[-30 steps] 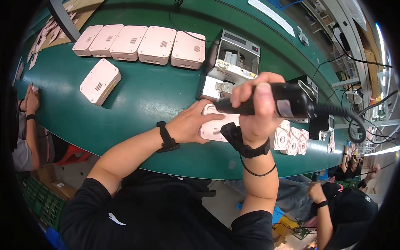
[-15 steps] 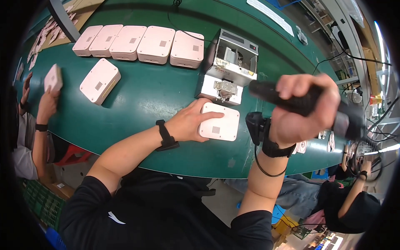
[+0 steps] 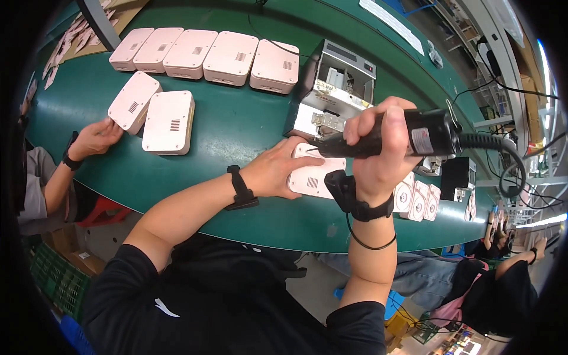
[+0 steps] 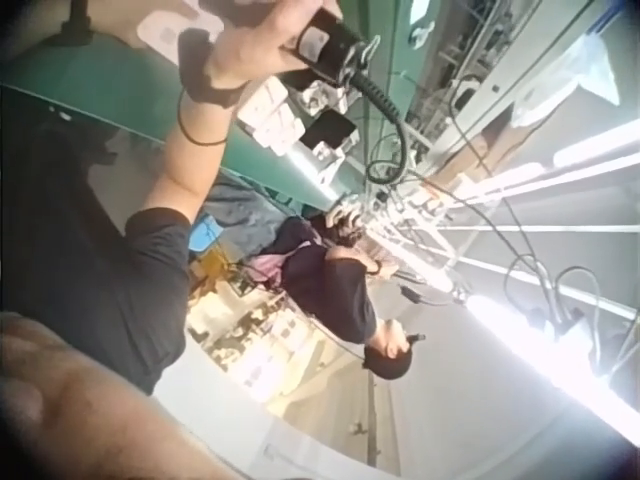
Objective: The person picks up a pink plastic case, aligns it with a screw feeder, and uses a power screwdriver to drive screws into the back. After securing the case, the person sets it aside and repeats the process with another pink case.
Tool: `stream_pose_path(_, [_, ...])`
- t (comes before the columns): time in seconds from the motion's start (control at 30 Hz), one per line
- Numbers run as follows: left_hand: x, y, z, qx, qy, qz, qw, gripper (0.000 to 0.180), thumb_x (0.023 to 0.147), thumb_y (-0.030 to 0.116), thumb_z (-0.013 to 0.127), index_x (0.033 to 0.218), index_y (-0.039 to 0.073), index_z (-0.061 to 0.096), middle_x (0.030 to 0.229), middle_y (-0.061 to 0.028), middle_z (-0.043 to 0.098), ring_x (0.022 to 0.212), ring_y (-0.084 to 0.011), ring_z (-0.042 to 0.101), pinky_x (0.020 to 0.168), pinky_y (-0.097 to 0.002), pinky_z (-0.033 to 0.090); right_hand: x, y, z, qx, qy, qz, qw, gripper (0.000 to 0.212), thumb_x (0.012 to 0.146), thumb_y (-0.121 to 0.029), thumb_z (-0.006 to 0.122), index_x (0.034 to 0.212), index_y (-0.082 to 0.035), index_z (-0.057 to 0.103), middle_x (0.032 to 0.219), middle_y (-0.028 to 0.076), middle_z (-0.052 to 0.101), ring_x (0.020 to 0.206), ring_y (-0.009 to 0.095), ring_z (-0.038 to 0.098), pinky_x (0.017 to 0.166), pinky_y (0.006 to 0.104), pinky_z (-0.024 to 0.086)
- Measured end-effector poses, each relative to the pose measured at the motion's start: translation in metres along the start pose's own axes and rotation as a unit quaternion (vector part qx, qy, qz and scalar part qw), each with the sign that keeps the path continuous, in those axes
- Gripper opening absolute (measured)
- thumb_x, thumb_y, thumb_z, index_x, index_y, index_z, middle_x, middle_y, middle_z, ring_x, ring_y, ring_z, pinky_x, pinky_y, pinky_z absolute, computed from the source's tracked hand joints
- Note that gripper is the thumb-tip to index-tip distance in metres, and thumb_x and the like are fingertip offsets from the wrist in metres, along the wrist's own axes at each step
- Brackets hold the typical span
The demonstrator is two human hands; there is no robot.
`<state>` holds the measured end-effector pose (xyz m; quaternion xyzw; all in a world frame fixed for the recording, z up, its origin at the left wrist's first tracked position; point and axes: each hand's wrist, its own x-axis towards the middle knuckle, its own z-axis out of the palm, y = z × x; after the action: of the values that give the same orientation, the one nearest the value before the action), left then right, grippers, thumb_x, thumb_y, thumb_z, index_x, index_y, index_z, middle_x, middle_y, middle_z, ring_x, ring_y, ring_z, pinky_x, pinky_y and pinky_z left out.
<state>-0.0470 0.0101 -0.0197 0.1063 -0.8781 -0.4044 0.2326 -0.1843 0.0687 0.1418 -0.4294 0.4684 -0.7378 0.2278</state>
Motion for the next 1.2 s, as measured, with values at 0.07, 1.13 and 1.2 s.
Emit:
stream_pose_path(0.07, [-0.001, 0.000, 0.000, 0.001, 0.000, 0.002, 1.000, 0.079, 0.061, 0.022, 0.088, 0.135, 0.026, 0.059, 0.136, -0.0151, 0.043, 0.127, -0.0373, 0.049, 0.104, -0.0448, 0.049, -0.005, 0.001, 0.005, 0.000, -0.004, 0.005, 1.000, 0.023, 0.099, -0.029, 0.053, 0.098, -0.006, 0.051, 0.067, 0.006, 0.049, 0.056, 0.018, 0.049, 0.058, 0.0339, 0.044])
stream_pose_path(1.13, [-0.023, -0.003, -0.036, 0.019, -0.013, -0.048, 0.999, 0.080, 0.062, 0.019, 0.087, 0.136, 0.026, 0.059, 0.134, -0.0138, 0.046, 0.125, -0.0353, 0.051, 0.104, -0.0427, 0.048, 0.018, 0.010, -0.016, -0.069, 0.049, -0.030, 0.996, 0.026, 0.100, -0.030, 0.051, 0.098, -0.005, 0.053, 0.068, 0.006, 0.049, 0.055, 0.017, 0.046, 0.058, 0.0350, 0.043])
stream_pose_path(1.2, [-0.024, -0.005, -0.038, 0.024, -0.011, -0.047, 0.999, 0.080, 0.062, 0.019, 0.087, 0.136, 0.026, 0.059, 0.134, -0.0136, 0.046, 0.125, -0.0347, 0.051, 0.104, -0.0423, 0.048, 0.009, 0.004, -0.020, -0.063, 0.024, 0.010, 0.998, 0.027, 0.100, -0.032, 0.051, 0.098, -0.005, 0.052, 0.068, 0.006, 0.049, 0.055, 0.017, 0.046, 0.058, 0.0347, 0.042])
